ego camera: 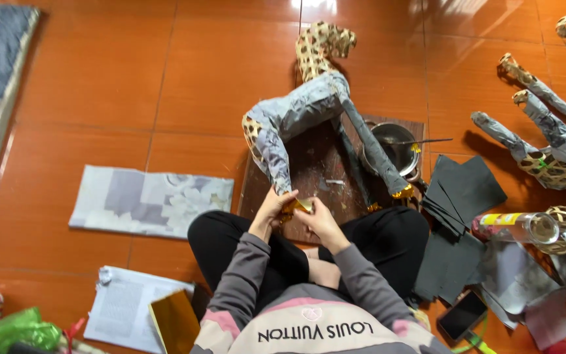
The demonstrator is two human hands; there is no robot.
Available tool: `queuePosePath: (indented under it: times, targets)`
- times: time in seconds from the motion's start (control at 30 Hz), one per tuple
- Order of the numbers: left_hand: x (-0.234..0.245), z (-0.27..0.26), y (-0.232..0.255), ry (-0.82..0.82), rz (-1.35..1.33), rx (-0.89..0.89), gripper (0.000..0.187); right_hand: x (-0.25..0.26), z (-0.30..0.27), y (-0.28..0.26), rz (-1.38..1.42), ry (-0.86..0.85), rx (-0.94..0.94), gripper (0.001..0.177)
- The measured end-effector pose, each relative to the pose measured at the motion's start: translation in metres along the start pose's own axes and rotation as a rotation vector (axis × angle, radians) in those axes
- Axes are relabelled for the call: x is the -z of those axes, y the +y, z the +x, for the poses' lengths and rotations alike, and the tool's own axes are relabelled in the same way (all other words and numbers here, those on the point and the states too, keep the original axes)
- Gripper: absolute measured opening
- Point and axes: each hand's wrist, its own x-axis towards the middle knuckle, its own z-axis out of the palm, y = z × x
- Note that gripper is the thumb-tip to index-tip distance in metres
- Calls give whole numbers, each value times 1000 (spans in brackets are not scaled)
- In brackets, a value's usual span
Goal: Applying decorative material to a paper-mache giraffe sculpture using scissors and adhesive.
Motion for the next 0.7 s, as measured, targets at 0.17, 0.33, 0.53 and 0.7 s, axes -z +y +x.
queuePosePath:
  times: [0.17,0.33,0.53,0.7]
  targets:
    - [14,14,-16,-11,14,-35,60,-23,18,-5,5,69,-37,31]
    - [27,23,-28,-77,37,-6,52,-21,23,-12,18,83,-52,25]
    - [26,20,-27,-112,24,-5,76,-19,25,-25,78,6,-44,14]
    - [22,9,-19,-116,-88,-13,89,-18,24,-43,60,-57,-21,16]
